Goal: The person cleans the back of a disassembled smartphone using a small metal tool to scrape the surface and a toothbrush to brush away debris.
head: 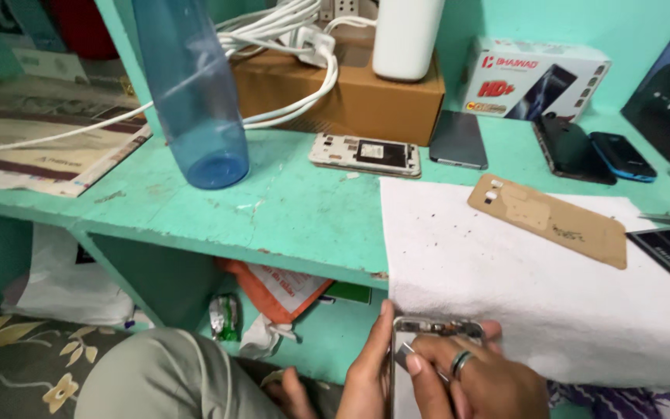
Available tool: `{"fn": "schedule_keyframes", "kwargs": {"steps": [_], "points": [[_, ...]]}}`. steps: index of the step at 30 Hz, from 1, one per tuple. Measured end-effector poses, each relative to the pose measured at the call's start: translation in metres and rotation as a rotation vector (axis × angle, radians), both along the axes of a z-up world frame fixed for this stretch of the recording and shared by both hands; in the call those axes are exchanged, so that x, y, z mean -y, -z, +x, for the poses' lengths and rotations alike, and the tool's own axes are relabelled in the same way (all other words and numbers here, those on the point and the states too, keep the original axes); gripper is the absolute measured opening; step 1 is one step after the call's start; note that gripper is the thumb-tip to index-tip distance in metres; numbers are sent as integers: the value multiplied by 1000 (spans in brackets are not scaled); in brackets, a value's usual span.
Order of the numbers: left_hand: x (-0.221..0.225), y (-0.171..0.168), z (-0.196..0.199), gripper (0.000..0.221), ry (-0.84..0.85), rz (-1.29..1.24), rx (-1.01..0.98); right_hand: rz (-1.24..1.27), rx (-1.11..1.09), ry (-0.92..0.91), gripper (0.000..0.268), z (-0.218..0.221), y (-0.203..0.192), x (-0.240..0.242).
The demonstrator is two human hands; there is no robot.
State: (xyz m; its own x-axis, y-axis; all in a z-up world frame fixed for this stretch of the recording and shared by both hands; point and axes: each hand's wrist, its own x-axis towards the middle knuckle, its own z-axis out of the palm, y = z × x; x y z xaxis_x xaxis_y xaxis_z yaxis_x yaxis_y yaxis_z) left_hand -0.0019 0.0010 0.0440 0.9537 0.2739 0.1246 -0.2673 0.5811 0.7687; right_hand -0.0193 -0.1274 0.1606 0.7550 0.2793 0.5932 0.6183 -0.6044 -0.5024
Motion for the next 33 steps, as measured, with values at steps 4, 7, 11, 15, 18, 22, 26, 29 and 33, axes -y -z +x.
{"fn": "schedule_keyframes", "kwargs": {"steps": [4,7,11,15,18,22,26,29,33], "points": [[5,-57,0,64,154,-368,-159,-47,88,115,8,-5,-13,9],[14,-110,-9,65,387,-422,-213,-85,3,211,10,-6,-24,22],[29,-154,-10,65,437,-438,-238,-118,131,213,14,-3,-29,37],[33,-149,-13,70,525,-419,-265,-268,34,167,19,-3,-23,48],[30,-141,-9,69,498,-395,-242,-307,58,140,20,-1,-24,45],[31,-138,-4,62,448,-402,-273,-208,115,108,20,-3,-36,39],[37,-145,-3,62,475,-448,-263,-43,162,254,14,-8,-52,26],[40,-157,3,63,563,-466,-150,1,120,284,8,0,-69,24],[36,-166,1,68,653,-418,-81,-25,140,59,5,3,-81,33]]}}
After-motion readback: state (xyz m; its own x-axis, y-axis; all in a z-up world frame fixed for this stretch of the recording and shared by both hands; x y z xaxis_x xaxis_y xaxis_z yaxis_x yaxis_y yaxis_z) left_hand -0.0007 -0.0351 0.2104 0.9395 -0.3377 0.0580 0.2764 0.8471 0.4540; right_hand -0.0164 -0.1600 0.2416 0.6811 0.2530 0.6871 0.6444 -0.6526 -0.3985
